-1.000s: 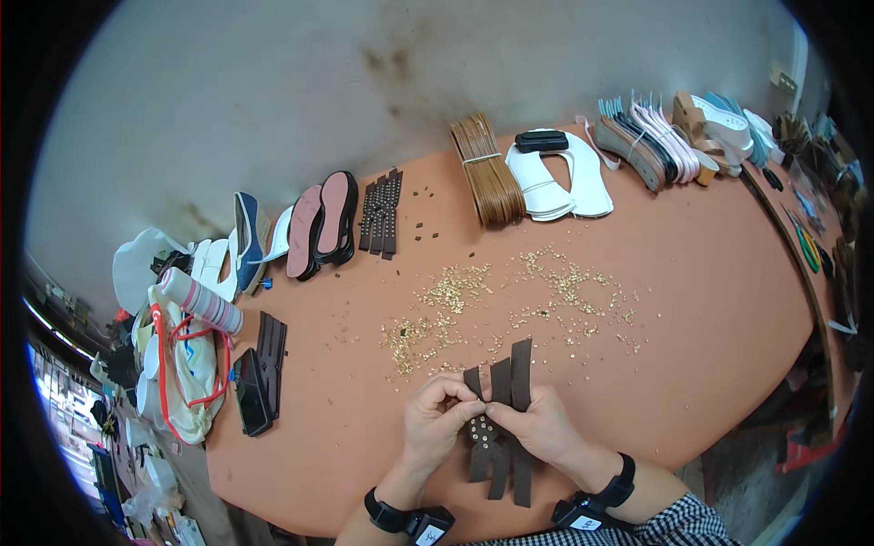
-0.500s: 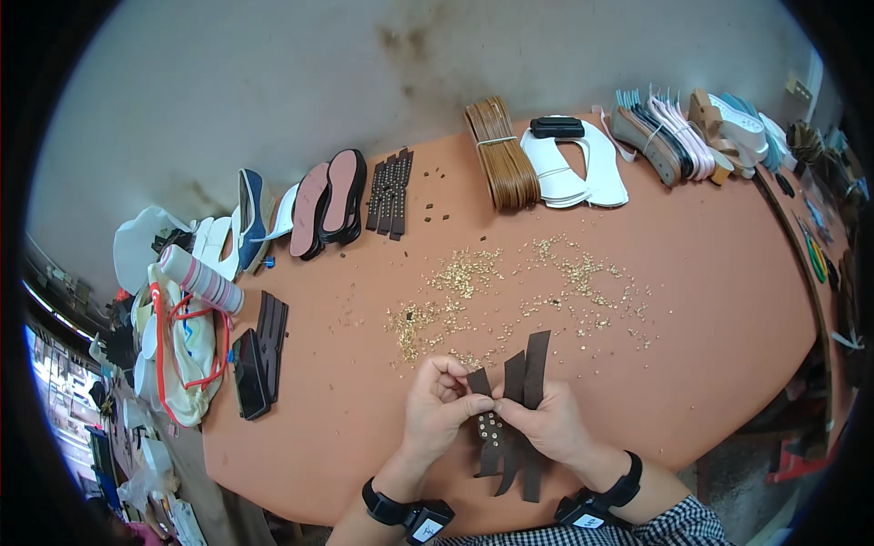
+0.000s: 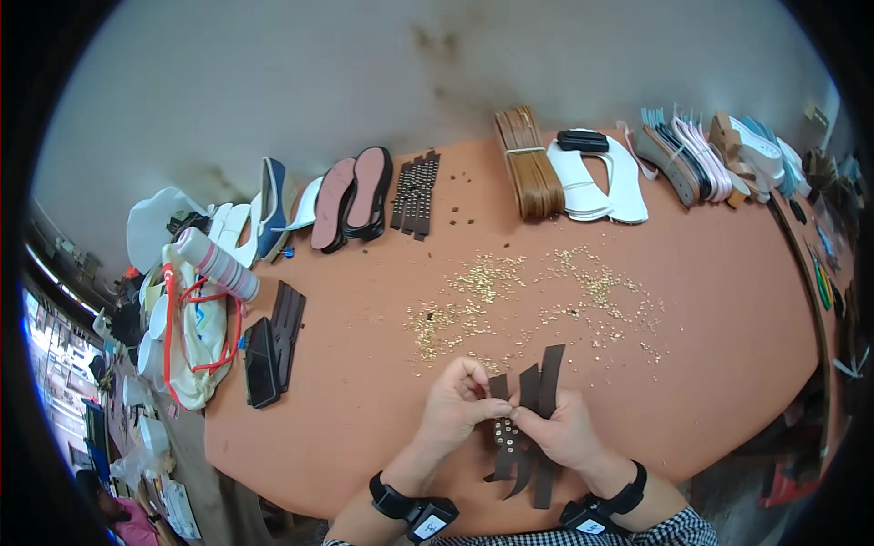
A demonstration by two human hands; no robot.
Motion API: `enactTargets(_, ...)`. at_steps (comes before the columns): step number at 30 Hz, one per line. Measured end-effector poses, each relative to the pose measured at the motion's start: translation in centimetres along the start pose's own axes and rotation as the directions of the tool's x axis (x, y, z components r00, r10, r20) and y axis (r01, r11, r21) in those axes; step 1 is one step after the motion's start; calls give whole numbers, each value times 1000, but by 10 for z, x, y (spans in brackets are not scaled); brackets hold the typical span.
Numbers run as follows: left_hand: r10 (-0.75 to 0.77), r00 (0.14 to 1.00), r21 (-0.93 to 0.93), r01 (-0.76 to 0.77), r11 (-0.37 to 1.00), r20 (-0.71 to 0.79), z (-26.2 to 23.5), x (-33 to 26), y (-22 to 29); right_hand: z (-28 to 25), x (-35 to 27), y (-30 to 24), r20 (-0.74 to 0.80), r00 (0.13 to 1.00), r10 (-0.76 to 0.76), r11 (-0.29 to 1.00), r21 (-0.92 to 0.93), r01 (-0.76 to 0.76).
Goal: Applying small gold studs to brown shoe straps manually.
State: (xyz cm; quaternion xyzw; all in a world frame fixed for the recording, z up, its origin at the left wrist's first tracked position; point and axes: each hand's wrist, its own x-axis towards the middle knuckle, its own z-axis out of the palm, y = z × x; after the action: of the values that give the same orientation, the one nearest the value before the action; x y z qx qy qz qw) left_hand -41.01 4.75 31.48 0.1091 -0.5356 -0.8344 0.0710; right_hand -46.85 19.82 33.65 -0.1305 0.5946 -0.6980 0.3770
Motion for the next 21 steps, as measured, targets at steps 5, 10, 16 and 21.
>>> enactTargets(5, 4, 1000, -8, -4, 1000, -15, 0, 6, 9, -4, 11, 10, -43, 999, -6, 993, 118, 11)
enactTargets(10, 256, 906, 395, -110, 912, -338, -58, 10, 41, -6, 14, 5, -65, 998, 27, 945, 326, -5)
enactTargets(16, 259, 915, 881, 174, 440, -310, -94, 3, 46, -6, 14, 1, -128, 989, 74, 936, 351, -24)
enactTargets(21, 276, 914, 923, 204, 326, -299, -88, 7, 35, -4, 12, -5, -237, 970, 53, 980, 201, -5)
